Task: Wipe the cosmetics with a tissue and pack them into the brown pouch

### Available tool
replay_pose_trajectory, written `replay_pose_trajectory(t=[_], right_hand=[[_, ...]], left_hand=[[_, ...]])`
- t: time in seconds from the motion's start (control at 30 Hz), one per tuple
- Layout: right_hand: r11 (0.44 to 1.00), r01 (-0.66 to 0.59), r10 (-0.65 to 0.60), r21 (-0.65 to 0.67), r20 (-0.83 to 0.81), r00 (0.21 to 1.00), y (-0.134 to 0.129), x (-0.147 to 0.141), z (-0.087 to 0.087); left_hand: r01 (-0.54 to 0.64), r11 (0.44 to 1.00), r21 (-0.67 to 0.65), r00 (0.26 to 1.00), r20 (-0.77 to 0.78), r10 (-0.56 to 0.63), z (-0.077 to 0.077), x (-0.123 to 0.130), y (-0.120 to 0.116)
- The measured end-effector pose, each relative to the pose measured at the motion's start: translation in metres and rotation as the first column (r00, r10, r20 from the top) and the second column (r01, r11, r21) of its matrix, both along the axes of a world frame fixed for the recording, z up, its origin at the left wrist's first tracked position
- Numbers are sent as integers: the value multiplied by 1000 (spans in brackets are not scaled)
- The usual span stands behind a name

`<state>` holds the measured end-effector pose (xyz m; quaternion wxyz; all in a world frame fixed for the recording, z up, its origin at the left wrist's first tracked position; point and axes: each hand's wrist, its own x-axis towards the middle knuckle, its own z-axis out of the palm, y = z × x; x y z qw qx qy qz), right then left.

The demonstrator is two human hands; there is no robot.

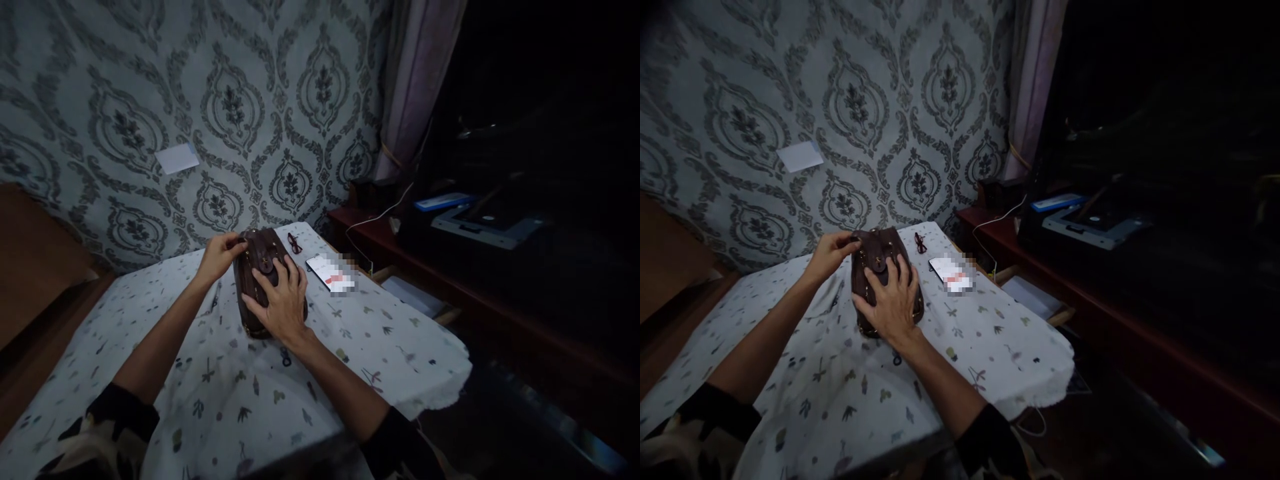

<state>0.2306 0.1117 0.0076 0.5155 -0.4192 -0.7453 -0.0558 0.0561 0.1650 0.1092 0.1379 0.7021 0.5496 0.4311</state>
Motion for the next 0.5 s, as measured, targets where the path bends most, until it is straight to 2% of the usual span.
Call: replay_pose_trajectory(t=[0.13,0.23,0.3,0.4,0.5], right_hand=[[1000,9,-9,-5,7,1000,0,0,0],[1000,1,-1,-14,4,1000,-1,0,0],[1000,-8,8,-19,0,1000,-1,1,0],[1000,-15,15,-26,2,1000,-2,1,1],[999,-24,25,-37,29,999,-2,4,2]], left_hand=[[-12,999,49,991,-132,18,5,11,-23],[20,998,58,985,-170,-10,6,14,-32],[39,999,29,990,-137,-35,3,13,-32],[73,996,-44,997,-8,-74,-1,9,-24],[101,993,-60,992,78,-96,-1,9,-14]])
